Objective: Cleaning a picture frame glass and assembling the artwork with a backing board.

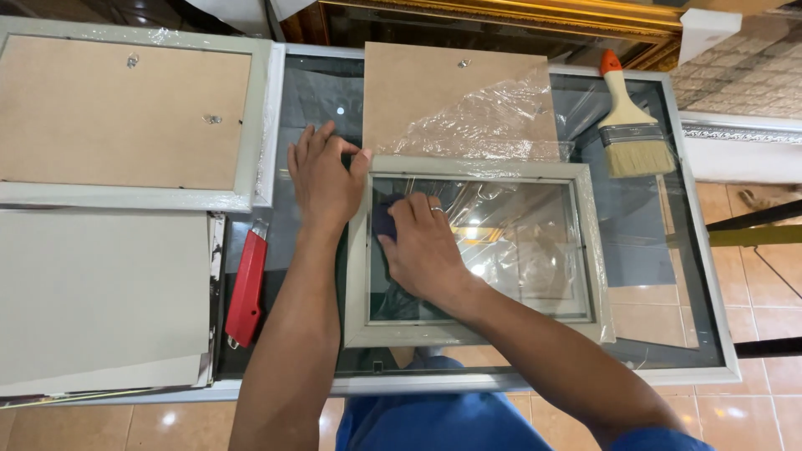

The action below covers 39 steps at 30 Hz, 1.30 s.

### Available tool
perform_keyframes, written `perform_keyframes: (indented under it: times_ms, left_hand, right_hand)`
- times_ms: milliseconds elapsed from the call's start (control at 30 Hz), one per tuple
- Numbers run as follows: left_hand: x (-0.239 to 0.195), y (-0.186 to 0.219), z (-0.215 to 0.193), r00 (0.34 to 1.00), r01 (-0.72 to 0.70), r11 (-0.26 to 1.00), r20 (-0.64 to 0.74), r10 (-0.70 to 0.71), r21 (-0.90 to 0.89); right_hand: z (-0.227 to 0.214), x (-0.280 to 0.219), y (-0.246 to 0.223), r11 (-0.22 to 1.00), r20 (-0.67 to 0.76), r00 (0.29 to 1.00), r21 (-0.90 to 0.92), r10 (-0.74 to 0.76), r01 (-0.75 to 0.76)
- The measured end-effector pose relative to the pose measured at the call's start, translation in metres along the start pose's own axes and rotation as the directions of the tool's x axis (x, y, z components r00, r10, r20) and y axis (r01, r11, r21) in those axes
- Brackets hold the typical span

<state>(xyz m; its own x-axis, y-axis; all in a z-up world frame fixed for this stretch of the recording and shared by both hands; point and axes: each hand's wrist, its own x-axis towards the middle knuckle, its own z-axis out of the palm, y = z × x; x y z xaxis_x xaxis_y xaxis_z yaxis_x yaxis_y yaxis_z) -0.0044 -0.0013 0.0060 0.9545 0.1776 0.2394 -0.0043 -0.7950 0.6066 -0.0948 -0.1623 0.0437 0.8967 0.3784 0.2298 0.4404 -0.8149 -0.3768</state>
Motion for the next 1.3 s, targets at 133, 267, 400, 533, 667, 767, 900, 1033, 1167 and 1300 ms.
perform_keyframes:
  times_ms: [133,267,400,533,667,767,900,1033,1167,1300]
  left_hand:
    - [0.001,-0.002,0.003,1.0,0.006,1.0,0.001,-0.006,0.008]
    - [0.001,0.0,0.002,1.0,0.017,1.0,-0.014,-0.017,-0.011]
    - [0.001,0.0,0.001,1.0,0.016,1.0,-0.014,-0.017,-0.014]
    - [0.001,0.001,-0.001,1.0,0.008,1.0,-0.017,-0.009,-0.018]
    - [-0.001,-0.001,0.0,1.0,-0.003,1.0,-0.009,0.003,-0.024]
    - [0.001,0.0,0.0,0.999,-0.021,1.0,-0.028,0.021,-0.021]
    - [0.002,-0.003,0.005,1.0,-0.002,1.0,-0.014,0.002,0.006]
    - [0.001,-0.006,0.006,0.999,-0.034,0.999,-0.004,0.034,-0.015]
    - [-0.006,0.008,-0.007,0.987,-0.128,0.988,-0.106,0.118,-0.091]
    - [-0.03,0.06,-0.049,0.978,-0.195,0.88,-0.156,0.14,-0.433]
  right_hand:
    - [-0.024,-0.025,0.054,0.997,-0.067,0.998,-0.077,0.017,-0.022]
    - [-0.064,-0.076,0.14,0.89,-0.195,0.922,-0.257,0.335,-0.377]
    - [-0.057,-0.086,0.166,0.81,-0.257,0.888,-0.37,0.381,-0.455]
    - [-0.033,-0.031,0.071,0.937,-0.131,0.968,-0.255,0.212,-0.239]
    - [-0.018,0.019,0.032,0.998,0.084,0.996,-0.044,0.04,-0.037]
    - [-0.023,0.026,0.03,0.999,0.146,0.989,-0.006,-0.034,0.035]
    - [-0.037,-0.018,0.015,0.986,0.328,0.933,-0.028,-0.147,0.165]
    - [-0.067,-0.051,-0.002,0.964,0.475,0.843,0.051,-0.253,0.26]
    - [-0.091,-0.05,0.004,0.86,0.438,0.863,0.51,-0.252,-0.007]
    - [-0.068,-0.049,0.034,0.633,0.138,0.987,0.758,0.078,-0.156]
